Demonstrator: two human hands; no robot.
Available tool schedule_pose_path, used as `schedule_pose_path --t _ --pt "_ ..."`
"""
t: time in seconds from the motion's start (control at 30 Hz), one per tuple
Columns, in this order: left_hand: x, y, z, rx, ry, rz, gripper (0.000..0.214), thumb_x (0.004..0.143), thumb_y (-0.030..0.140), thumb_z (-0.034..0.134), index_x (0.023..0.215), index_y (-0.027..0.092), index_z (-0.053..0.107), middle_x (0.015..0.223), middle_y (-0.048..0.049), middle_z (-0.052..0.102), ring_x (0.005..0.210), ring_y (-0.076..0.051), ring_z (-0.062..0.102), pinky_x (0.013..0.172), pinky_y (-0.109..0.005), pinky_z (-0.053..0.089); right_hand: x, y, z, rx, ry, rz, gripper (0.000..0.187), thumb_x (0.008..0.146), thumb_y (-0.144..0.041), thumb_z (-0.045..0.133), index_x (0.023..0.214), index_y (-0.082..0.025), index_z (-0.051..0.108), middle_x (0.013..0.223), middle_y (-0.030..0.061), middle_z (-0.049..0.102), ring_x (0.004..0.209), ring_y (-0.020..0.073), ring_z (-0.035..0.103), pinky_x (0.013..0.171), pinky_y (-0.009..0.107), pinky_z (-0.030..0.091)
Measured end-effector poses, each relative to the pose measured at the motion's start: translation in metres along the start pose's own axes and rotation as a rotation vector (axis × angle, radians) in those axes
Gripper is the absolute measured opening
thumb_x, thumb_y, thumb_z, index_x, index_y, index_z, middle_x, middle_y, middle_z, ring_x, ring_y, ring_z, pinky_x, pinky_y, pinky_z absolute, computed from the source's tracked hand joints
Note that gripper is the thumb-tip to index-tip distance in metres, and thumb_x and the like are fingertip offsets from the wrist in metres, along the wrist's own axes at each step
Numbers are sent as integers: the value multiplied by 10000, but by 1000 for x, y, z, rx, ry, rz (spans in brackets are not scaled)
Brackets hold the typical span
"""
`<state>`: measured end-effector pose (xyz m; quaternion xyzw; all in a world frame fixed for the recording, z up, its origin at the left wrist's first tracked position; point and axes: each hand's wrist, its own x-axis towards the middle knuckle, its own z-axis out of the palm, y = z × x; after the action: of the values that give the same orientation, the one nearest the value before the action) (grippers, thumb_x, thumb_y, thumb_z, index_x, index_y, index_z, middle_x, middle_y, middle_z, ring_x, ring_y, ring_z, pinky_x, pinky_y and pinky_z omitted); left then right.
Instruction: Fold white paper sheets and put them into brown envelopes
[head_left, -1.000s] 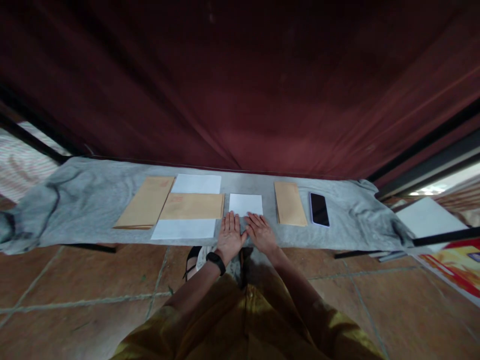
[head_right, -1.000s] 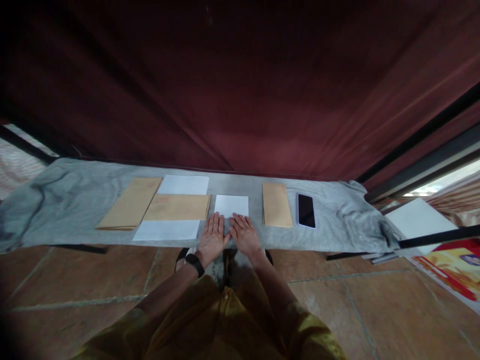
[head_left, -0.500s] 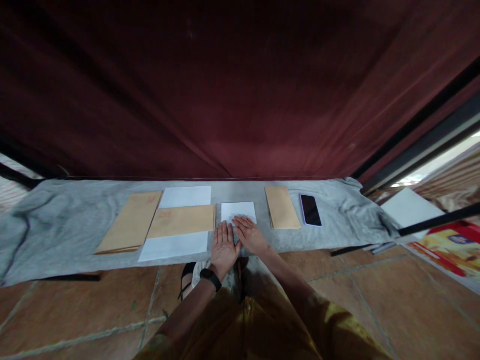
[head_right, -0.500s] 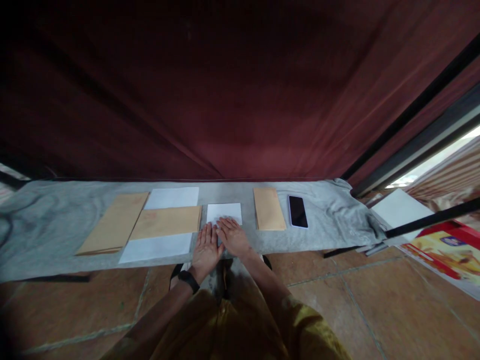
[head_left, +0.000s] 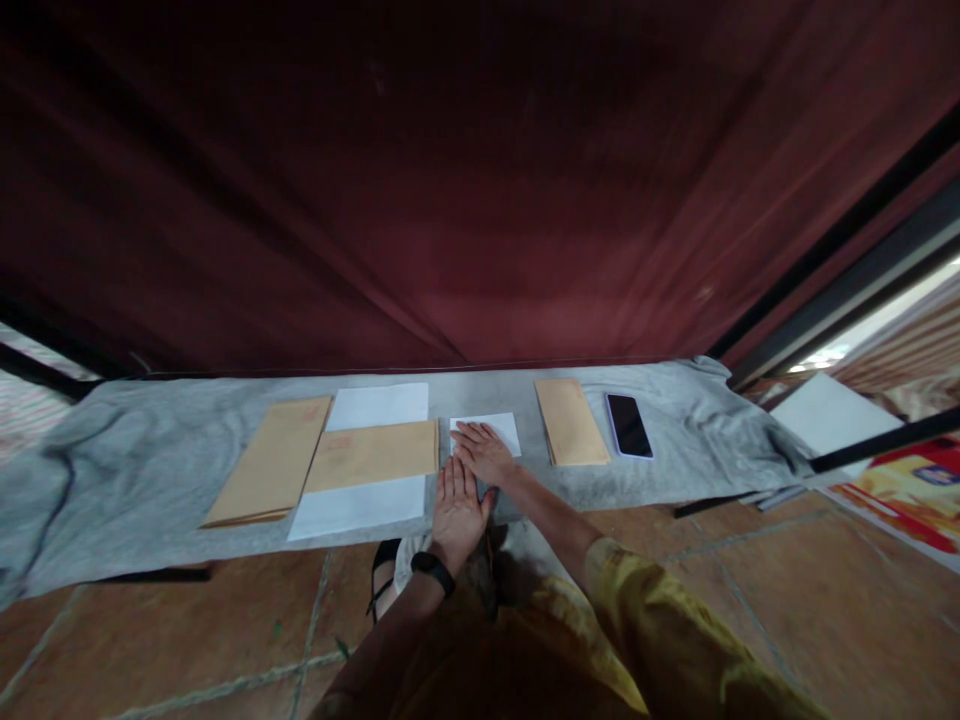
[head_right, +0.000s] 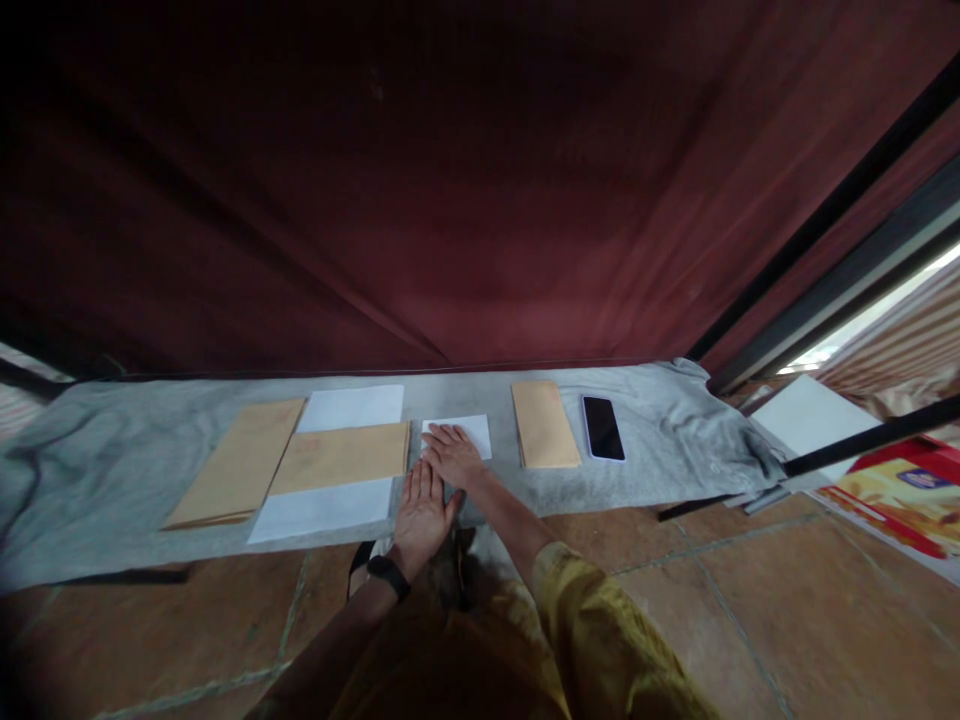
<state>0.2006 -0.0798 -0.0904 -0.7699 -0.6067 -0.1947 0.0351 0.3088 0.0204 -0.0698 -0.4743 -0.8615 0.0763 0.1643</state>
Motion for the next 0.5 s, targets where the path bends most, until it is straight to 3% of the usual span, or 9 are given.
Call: schedule_pose_path --t 0.13,0.3,0.5 --pt "1 -1 1 -2 12 4 704 980 466 426 1514 8 395 1568 -277 388 1493 -377 343 1192 -596 320 3 5 -2 -15 23 1 405 1043 -290 472 1441 -288 548 1547 32 499 1433 190 459 1255 460 241" --pt "0 -1 -4 -4 -3 -3 718 983 475 424 1538 25 354 1574 -270 389 1492 -372 347 1188 -589 335 -4 9 -6 -16 67 90 429 1033 -298 487 1452 -218 537 1554 96 483 1452 229 434 1233 497 288" --pt "-6 -18 -33 -82 -35 145 642 1008 354 396 1597 145 249 1633 -161 351 1531 -283 287 1213 -506 346 -44 6 -6 52 149 84 452 1029 -260 437 1457 -153 535 1551 123 486 1465 271 413 1228 511 317"
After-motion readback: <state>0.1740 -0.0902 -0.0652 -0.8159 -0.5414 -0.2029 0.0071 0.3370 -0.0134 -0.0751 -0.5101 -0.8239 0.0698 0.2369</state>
